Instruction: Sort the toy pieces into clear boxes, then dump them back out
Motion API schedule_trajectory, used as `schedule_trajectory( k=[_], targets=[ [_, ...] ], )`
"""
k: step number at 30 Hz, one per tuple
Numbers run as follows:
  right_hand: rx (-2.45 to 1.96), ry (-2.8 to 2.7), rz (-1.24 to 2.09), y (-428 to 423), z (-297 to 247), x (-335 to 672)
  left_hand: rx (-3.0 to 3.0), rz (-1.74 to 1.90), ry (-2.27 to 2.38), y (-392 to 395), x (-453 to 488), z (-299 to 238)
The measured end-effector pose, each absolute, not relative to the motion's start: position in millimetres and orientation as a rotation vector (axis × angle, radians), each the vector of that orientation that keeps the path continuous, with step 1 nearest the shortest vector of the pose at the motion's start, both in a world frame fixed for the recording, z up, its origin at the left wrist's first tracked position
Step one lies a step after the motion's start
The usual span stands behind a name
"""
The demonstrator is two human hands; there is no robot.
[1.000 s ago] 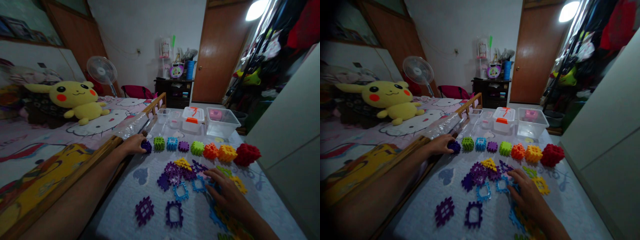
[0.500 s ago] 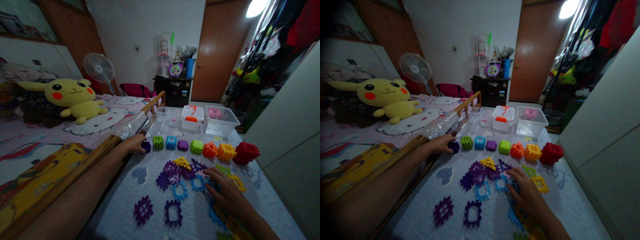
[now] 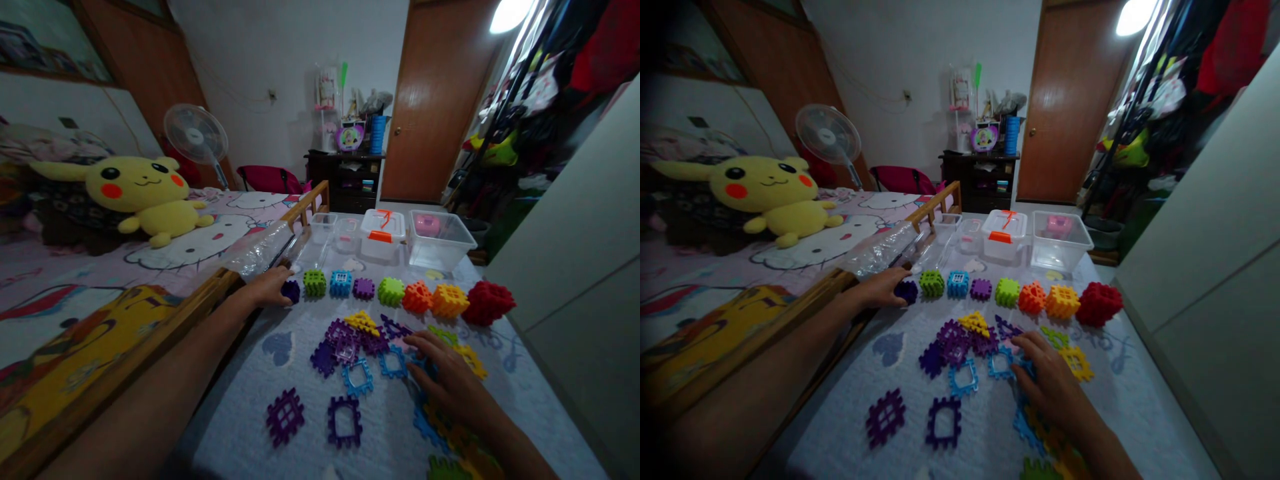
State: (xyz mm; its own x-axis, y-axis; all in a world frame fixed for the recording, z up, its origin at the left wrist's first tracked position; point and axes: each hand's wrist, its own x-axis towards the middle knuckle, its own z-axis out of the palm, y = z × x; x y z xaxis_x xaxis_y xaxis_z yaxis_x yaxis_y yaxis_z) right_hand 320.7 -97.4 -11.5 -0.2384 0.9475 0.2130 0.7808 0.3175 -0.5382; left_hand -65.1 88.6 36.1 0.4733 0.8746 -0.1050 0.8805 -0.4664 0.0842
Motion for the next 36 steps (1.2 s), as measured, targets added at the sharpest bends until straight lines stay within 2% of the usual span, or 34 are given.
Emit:
schedule_trajectory(
  k=[7,14,23,29,36],
  targets=[
    [-1.502,-2.103,0.458,-98,-8,320,2.708,0.487,1.411,27,-46,48],
    [-1.471,-2.094,0.441,-97,-7,318,2.547,0.329,1.094,-32,6,31],
    [-1.468,-2.117,0.467,-97,-6,317,2.677,0.08,1.009,-34,36,18],
    [-1.454,-2.088,0.466,-97,-7,316,2.678,0.215,0.994,-31,30,14],
    [-1.443,-2.071,0.498,-97,-6,316,2.528,0.444,1.233,-23,15,23]
  ],
)
